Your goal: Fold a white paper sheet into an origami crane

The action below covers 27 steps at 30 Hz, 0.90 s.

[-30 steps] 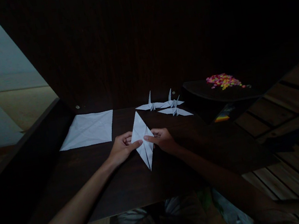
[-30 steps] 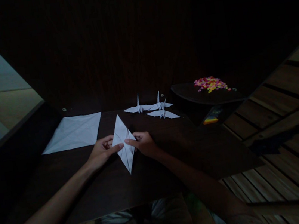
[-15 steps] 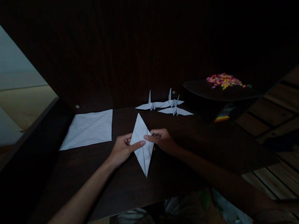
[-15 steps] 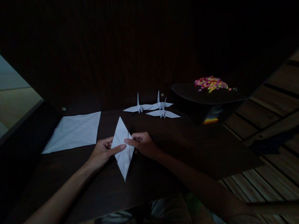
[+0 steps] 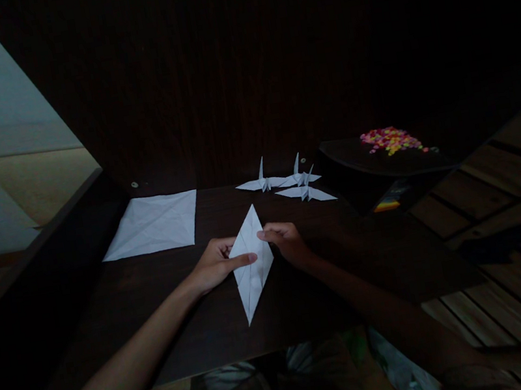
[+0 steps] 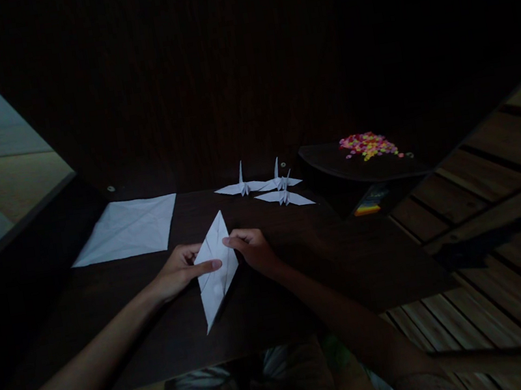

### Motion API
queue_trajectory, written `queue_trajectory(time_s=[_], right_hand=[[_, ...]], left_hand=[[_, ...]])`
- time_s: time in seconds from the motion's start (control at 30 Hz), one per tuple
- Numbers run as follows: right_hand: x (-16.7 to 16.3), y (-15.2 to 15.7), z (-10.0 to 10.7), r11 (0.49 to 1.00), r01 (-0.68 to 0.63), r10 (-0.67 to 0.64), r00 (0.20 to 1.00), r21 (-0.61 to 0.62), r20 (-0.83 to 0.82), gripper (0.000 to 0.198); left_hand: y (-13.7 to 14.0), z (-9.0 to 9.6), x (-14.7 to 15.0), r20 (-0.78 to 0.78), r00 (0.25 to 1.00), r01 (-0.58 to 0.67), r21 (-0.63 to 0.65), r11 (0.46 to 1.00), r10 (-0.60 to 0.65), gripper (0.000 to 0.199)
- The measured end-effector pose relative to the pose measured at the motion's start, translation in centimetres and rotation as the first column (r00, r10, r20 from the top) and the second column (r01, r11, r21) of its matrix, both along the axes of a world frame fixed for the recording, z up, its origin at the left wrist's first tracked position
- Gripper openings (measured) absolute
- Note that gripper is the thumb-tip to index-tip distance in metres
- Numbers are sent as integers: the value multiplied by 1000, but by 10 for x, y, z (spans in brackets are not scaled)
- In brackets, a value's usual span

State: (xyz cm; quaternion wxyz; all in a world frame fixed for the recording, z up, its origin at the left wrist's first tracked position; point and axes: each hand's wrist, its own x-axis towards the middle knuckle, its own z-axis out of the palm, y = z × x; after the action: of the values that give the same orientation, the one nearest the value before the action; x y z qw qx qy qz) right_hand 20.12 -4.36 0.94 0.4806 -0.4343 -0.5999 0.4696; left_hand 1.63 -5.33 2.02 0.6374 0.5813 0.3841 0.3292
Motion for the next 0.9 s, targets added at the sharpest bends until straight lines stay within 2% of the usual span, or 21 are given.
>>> queue_trajectory(time_s=[0.1, 0.2, 0.33, 0.5, 0.7, 0.83, 0.9], right_hand=[[1, 1, -1, 998, -54, 52, 996, -28, -75, 25], [2, 1, -1, 989, -97, 85, 991, -111, -105, 28], [3, 1, 0, 980, -76, 67, 996, -184, -57, 26], [2, 2, 2, 973, -69, 51, 995, -222, -83, 19], [-1, 3, -4, 980, -96, 75, 990, -174, -119, 11], [-3, 1, -3, 972, -43, 21, 995, -229, -100, 19], [-2, 0, 0, 966, -59, 24, 990, -251, -141, 24]], left_hand=[[-1, 0, 1, -5, 999, 37, -16, 999, -37, 25], [-4, 0, 4, -18, 993, 115, -53, 992, -116, 22], [-6, -1, 7, -16, 984, 177, -83, 981, -179, 21], [-5, -6, 8, -35, 979, 200, -71, 977, -203, 22], [-5, -9, 10, -83, 973, 213, -24, 977, -214, 23], [-4, -7, 8, -80, 983, 162, -15, 987, -162, 24], [-3, -6, 6, -62, 992, 106, -10, 994, -106, 24]])
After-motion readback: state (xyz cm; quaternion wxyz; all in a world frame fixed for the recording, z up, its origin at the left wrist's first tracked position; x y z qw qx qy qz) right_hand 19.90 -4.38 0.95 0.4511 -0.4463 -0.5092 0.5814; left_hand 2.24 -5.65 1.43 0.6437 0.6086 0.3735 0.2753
